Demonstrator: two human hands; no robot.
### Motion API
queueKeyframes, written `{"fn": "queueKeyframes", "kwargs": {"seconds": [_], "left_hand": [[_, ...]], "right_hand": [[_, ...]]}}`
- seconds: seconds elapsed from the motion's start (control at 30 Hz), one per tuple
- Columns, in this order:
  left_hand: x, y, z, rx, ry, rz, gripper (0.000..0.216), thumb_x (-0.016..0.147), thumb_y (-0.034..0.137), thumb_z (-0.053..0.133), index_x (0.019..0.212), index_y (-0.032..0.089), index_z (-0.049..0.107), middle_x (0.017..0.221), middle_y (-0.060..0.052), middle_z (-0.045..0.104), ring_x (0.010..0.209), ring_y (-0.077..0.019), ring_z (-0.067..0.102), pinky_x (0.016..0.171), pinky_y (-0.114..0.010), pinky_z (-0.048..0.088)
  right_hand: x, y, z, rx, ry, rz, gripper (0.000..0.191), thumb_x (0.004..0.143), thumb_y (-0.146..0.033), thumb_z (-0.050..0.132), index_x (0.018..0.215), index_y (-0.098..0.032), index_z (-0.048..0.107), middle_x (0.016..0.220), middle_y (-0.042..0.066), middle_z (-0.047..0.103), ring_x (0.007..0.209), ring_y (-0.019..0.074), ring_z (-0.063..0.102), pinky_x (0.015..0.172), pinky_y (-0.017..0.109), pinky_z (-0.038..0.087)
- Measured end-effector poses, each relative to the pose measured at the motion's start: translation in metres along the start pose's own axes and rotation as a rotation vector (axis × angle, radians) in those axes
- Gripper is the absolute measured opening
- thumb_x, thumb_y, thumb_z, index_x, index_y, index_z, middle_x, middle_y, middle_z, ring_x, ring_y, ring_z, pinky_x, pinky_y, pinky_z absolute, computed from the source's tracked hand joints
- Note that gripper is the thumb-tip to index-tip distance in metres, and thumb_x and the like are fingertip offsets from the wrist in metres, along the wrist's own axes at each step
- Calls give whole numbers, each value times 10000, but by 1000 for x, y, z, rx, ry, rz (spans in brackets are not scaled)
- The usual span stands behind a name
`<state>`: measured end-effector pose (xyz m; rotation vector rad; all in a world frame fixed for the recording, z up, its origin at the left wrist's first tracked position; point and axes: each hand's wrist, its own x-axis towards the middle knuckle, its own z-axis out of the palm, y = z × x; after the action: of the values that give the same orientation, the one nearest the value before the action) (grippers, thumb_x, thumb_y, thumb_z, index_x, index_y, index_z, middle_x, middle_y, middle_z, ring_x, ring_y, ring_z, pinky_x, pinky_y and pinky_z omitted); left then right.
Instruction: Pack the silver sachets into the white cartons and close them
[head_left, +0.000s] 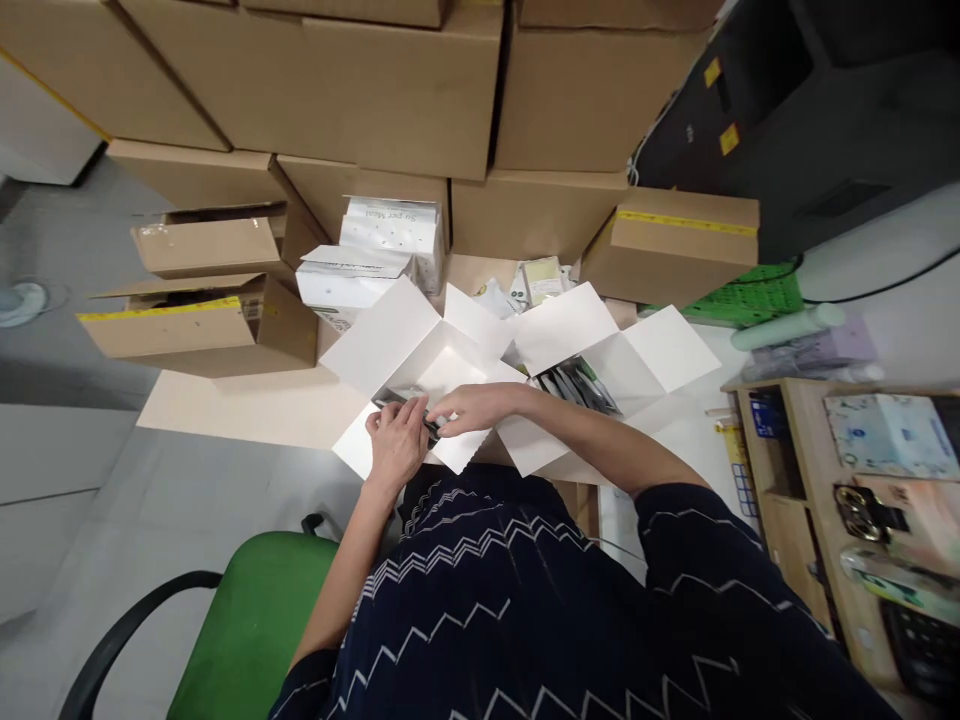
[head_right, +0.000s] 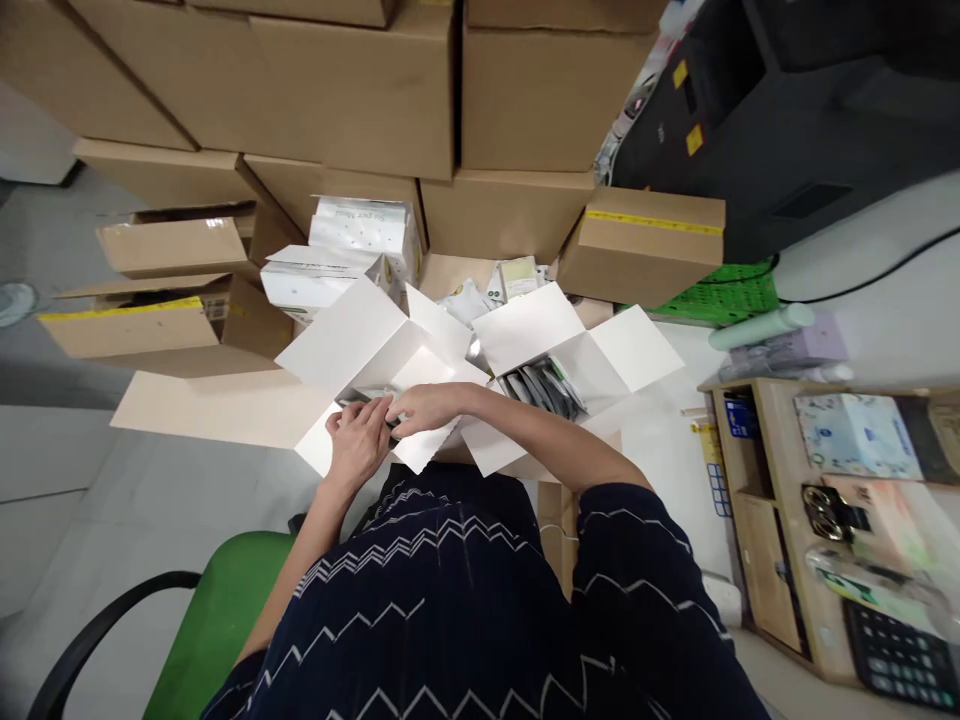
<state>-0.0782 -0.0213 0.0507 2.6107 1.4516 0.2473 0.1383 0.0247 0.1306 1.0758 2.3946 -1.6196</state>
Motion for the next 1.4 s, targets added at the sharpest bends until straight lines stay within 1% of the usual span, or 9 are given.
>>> {"fn": "queueKeyframes", "kwargs": {"seconds": [0.07,0.2,0.33,0.43,0.67,0.87,0.97,1.13,1.4], "left_hand": [[0,-1,1,7,14,10,393,967,229,427,1296,210,640,1315,-95,676,1133,-316,547,944,-514,282],[2,-5,8,-21,76,4,326,967,234,453,1177,227,702,1271,-84,700,1127,-314,561,931,-512,270],[3,-5,13,-39,104,-2,303,961,240,472,1149,240,710,1249,-77,711,1114,-314,568,921,-511,268],[2,-3,11,-33,94,-6,304,957,233,470,1147,236,707,1242,-80,712,1114,-313,568,923,-511,277],[0,0,10,-35,82,-26,307,941,219,478,1140,255,709,1258,-71,702,1146,-315,557,950,-522,295],[-2,0,12,-17,94,-21,309,942,219,474,1132,259,714,1251,-69,706,1151,-314,555,954,-520,295],[-2,1,12,-7,108,-12,298,950,224,471,1120,256,715,1240,-66,711,1140,-306,566,948,-509,289],[-2,-1,14,-20,137,-8,285,945,216,483,1098,258,720,1208,-63,722,1137,-300,575,953,-500,282],[-1,0,16,-29,139,-8,285,937,214,497,1103,246,727,1216,-71,717,1148,-299,570,985,-497,294]], "right_hand": [[-55,1,-15,59,110,37,210,911,-326,537,884,-174,678,887,36,687,787,145,572,701,254,400],[-150,44,-30,-136,480,596,310,915,-384,525,710,-170,616,763,52,646,728,163,553,655,277,359],[-183,113,-16,-228,423,1047,305,938,-395,508,862,-159,686,880,107,694,808,216,619,670,291,386],[-179,144,2,-108,259,1128,395,979,-412,440,1025,-126,709,931,144,715,793,223,661,683,295,433],[-176,163,22,-243,195,1172,430,900,-319,563,1242,-84,676,1223,218,675,1103,304,648,804,311,483],[-199,120,7,-315,284,1259,313,905,-166,462,1101,-91,694,1172,253,670,1058,327,660,733,335,451],[-226,56,3,-428,514,1165,267,974,-250,377,966,-176,633,981,197,680,889,304,654,670,360,408],[-228,-33,-1,-341,931,610,276,991,-418,405,775,-254,452,632,22,512,591,192,501,597,335,343],[-59,-34,-19,-294,520,310,262,1022,-258,344,1021,-120,566,848,115,675,663,159,540,598,290,318]]}}
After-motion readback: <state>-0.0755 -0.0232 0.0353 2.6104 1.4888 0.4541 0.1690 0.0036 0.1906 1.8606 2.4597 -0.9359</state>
